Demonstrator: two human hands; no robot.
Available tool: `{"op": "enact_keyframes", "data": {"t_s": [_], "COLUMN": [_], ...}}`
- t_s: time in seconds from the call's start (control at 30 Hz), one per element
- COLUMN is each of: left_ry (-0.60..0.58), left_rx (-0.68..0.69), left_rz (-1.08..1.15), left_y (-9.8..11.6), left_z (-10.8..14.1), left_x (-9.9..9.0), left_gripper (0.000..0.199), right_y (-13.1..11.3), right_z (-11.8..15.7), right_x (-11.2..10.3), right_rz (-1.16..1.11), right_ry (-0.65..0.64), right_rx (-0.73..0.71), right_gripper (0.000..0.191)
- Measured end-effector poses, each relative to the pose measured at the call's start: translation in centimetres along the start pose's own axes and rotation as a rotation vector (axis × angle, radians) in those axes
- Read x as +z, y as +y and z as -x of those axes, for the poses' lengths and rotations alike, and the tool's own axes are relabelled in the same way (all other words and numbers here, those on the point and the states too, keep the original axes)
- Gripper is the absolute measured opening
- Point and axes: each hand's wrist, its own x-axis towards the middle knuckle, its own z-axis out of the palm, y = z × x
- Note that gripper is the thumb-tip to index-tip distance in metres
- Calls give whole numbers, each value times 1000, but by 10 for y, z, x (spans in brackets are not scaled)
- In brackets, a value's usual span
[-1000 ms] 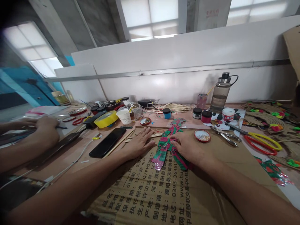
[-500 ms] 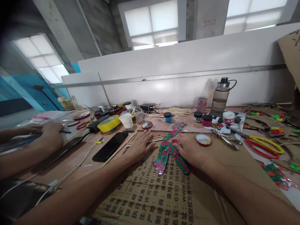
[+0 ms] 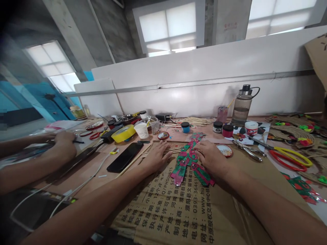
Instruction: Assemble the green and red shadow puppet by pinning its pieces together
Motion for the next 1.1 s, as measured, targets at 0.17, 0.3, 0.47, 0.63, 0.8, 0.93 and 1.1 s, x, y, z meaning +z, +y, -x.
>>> {"op": "enact_keyframes", "data": {"t_s": [0.17,0.3,0.47,0.63,0.8,0.93,1.1], "left_ry": [-13,2,24,80,127,173,254], "left_rx": [-17,-24,-27,12,43,48,66], "left_rz": [22,23,39,45,47,57,87], "left_y": [10,7,-8,-15,-7,-1,-2], "left_z": [2,0,-8,-13,-10,-9,-9], "left_x": [-13,-9,9,17,8,1,-3], "left_gripper": [53,52,57,56,46,41,32], "right_y": [18,34,59,82,79,75,74], "right_z": [-6,-5,2,5,3,3,5], "right_x": [-24,-63,-71,-60,-63,-65,-68], "right_rz": [-31,6,100,277,339,346,360], "right_ry": [169,504,516,275,252,234,227], "right_rx": [-6,293,462,427,414,380,430], "right_gripper": [19,24,26,25,25,26,25]}}
